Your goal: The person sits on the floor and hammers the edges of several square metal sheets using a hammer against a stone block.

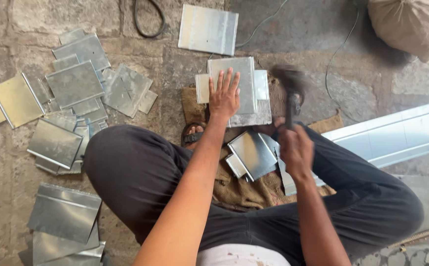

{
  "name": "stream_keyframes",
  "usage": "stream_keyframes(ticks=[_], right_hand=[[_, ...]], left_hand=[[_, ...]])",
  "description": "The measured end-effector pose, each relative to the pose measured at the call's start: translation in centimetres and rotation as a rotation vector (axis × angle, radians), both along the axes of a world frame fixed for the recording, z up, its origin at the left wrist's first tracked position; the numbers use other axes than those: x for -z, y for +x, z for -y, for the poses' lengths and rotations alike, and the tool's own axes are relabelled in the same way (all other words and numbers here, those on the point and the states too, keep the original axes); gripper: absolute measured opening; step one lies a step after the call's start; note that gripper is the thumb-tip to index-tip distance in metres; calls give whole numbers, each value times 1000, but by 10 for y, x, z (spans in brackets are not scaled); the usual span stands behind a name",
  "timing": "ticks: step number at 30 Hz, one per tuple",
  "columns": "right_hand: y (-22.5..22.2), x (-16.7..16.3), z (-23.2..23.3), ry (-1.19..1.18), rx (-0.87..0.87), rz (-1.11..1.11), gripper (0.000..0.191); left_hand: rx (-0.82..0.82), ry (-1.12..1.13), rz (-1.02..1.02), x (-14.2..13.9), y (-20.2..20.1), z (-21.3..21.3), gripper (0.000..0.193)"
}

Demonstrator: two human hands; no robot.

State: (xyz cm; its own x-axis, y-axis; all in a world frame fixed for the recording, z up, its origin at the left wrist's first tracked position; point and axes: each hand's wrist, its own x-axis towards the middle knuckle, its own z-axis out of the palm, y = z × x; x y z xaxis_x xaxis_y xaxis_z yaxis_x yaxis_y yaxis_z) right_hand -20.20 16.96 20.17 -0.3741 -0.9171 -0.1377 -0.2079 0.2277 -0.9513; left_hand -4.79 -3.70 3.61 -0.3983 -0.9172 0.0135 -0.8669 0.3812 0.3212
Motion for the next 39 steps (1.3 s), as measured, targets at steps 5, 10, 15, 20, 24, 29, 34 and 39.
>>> stream_keyframes(ticks=[5, 10, 15, 20, 24, 29, 34, 39], right_hand=[[-16, -13, -21, -623, -17, 177, 49], [-8, 89, -27, -398, 31, 248, 48], [4, 121, -19, 394, 80, 80, 42], [-9, 53, -14, 76, 175, 259, 42], [-17, 40, -19, -315, 125, 158, 42], [-13, 105, -15, -154, 52, -144, 48], [-17, 126, -7, 291, 12, -61, 49], [-17, 54, -5, 82, 83, 77, 55]], left_hand=[[5, 105, 101, -1, -4, 6, 53], [3, -23, 8, 5, -6, 9, 51], [-46, -56, -5, 3, -6, 9, 57], [-35, -19, -4, -2, -4, 7, 57], [-41, -9, 4, -5, -4, 6, 57], [-44, 31, 28, -8, -6, 8, 58], [-42, -2, -7, -10, -4, 10, 58], [-6, -35, 3, -6, -1, 4, 58]])
